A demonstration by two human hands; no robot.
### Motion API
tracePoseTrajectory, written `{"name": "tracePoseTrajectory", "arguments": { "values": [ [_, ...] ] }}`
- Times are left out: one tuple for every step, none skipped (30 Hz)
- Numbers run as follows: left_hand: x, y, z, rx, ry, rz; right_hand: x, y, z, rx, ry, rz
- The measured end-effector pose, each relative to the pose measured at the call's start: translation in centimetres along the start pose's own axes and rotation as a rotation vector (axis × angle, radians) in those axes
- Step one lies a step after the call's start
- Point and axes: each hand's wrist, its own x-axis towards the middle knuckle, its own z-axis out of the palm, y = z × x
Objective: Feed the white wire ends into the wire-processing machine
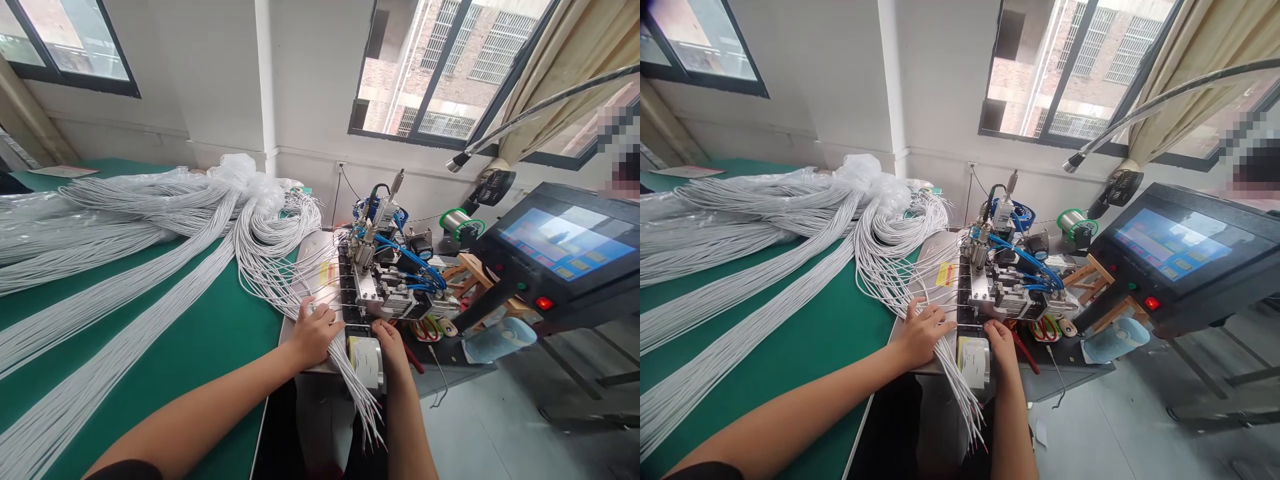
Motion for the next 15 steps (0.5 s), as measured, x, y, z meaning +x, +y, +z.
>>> {"name": "tracePoseTrajectory", "arguments": {
  "values": [
    [0.0, 0.0, 0.0, -0.001, 0.006, -0.002, 0.0, 0.1, 0.1, 0.017, 0.004, 0.008],
    [0.0, 0.0, 0.0, -0.002, 0.014, -0.005, -0.1, 0.2, 0.1, 0.029, 0.009, 0.011],
    [0.0, 0.0, 0.0, -0.005, 0.023, -0.007, -0.1, 0.3, 0.1, 0.035, 0.013, 0.012],
    [0.0, 0.0, -0.1, -0.009, 0.029, -0.008, -0.2, 0.3, -0.1, 0.036, 0.018, 0.01],
    [0.0, 0.0, -0.1, -0.014, 0.032, -0.009, -0.3, 0.4, -0.2, 0.031, 0.025, 0.006],
    [-0.1, 0.0, -0.1, -0.021, 0.035, -0.012, -0.5, 0.5, -0.5, 0.022, 0.034, 0.001],
    [-0.1, 0.0, 0.0, -0.028, 0.033, -0.014, -0.8, 0.5, -0.8, 0.013, 0.048, -0.006],
    [-0.1, 0.0, 0.0, -0.033, 0.028, -0.017, -1.2, 0.5, -1.1, -0.002, 0.067, -0.017],
    [-0.2, 0.0, 0.0, -0.038, 0.025, -0.02, -1.7, 0.3, -1.4, -0.027, 0.093, -0.03],
    [-0.2, 0.0, 0.0, -0.04, 0.019, -0.024, -2.4, 0.1, -1.8, -0.061, 0.118, -0.041],
    [-0.2, 0.0, 0.0, -0.041, 0.011, -0.03, -3.1, -0.3, -2.1, -0.103, 0.142, -0.052],
    [-0.2, 0.0, -0.1, -0.04, 0.001, -0.037, -3.9, -0.7, -2.5, -0.153, 0.157, -0.061],
    [-0.2, 0.0, -0.2, -0.038, -0.008, -0.045, -4.7, -1.3, -2.9, -0.199, 0.149, -0.065],
    [-0.2, 0.0, -0.3, -0.036, -0.016, -0.051, -5.6, -2.0, -3.3, -0.237, 0.126, -0.072],
    [-0.1, 0.0, -0.3, -0.034, -0.024, -0.051, -6.5, -2.7, -3.7, -0.276, 0.072, -0.075]
  ]
}}
